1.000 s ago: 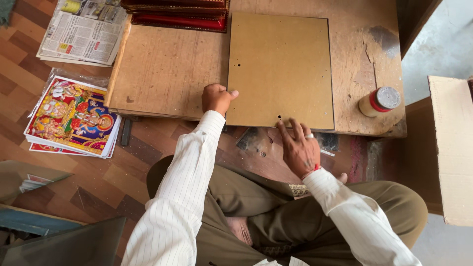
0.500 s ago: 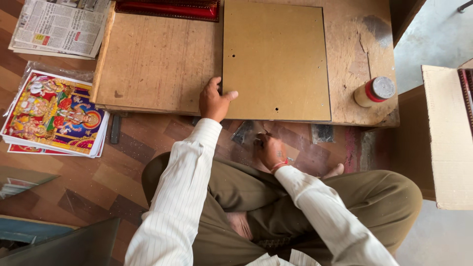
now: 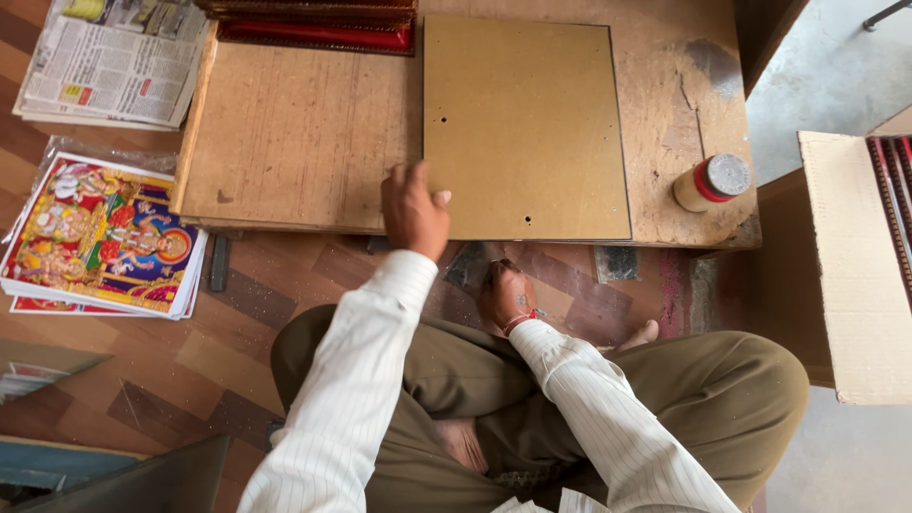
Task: The person sits on the floor at a low workbench and uses a small hand tool to work on the holes of a square hardboard picture frame backing, repositioning the board and handling small fasteners while framed prints and stacks of frames sit nearby.
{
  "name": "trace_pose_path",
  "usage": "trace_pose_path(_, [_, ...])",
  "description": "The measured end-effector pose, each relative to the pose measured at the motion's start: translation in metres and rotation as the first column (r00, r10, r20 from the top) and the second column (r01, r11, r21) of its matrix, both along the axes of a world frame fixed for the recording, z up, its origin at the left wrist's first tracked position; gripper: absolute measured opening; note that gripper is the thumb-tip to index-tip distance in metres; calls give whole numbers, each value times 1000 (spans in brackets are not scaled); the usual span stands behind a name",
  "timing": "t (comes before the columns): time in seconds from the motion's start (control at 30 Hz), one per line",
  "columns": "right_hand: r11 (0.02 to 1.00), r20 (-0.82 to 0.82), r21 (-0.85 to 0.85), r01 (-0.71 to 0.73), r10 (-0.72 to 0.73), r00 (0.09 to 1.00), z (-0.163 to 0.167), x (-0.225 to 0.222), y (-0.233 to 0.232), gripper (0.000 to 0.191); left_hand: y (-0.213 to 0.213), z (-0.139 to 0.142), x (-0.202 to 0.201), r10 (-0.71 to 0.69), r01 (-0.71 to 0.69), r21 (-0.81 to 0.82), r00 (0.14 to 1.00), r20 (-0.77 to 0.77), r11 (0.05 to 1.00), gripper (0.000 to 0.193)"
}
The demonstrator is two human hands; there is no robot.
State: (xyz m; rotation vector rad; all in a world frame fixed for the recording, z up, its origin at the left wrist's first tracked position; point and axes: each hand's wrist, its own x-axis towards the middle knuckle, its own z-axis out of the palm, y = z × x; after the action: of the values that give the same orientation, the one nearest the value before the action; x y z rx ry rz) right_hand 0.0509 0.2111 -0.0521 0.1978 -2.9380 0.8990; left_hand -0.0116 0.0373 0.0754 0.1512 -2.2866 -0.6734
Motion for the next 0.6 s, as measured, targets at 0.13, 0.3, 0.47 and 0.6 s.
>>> trace_pose_path(0.13, [991, 94, -106, 84, -74, 993, 9, 3, 3, 22, 47, 3, 14, -509, 489, 203, 859, 56, 848, 16])
trace_pose_path(0.3, [824, 169, -513, 239, -176, 970, 28, 15, 27, 17, 72, -11, 10, -517, 421, 374, 831, 205, 826, 7])
trace_pose_path(0.47, [863, 307, -369, 345, -237, 922, 47, 20, 55, 13, 73, -19, 1, -514, 439, 325, 835, 198, 838, 10])
trace_pose_path(0.6, [934, 242, -234, 272, -215, 946, 42, 19, 54, 13, 73, -16, 2, -501, 422, 321, 835, 226, 848, 12])
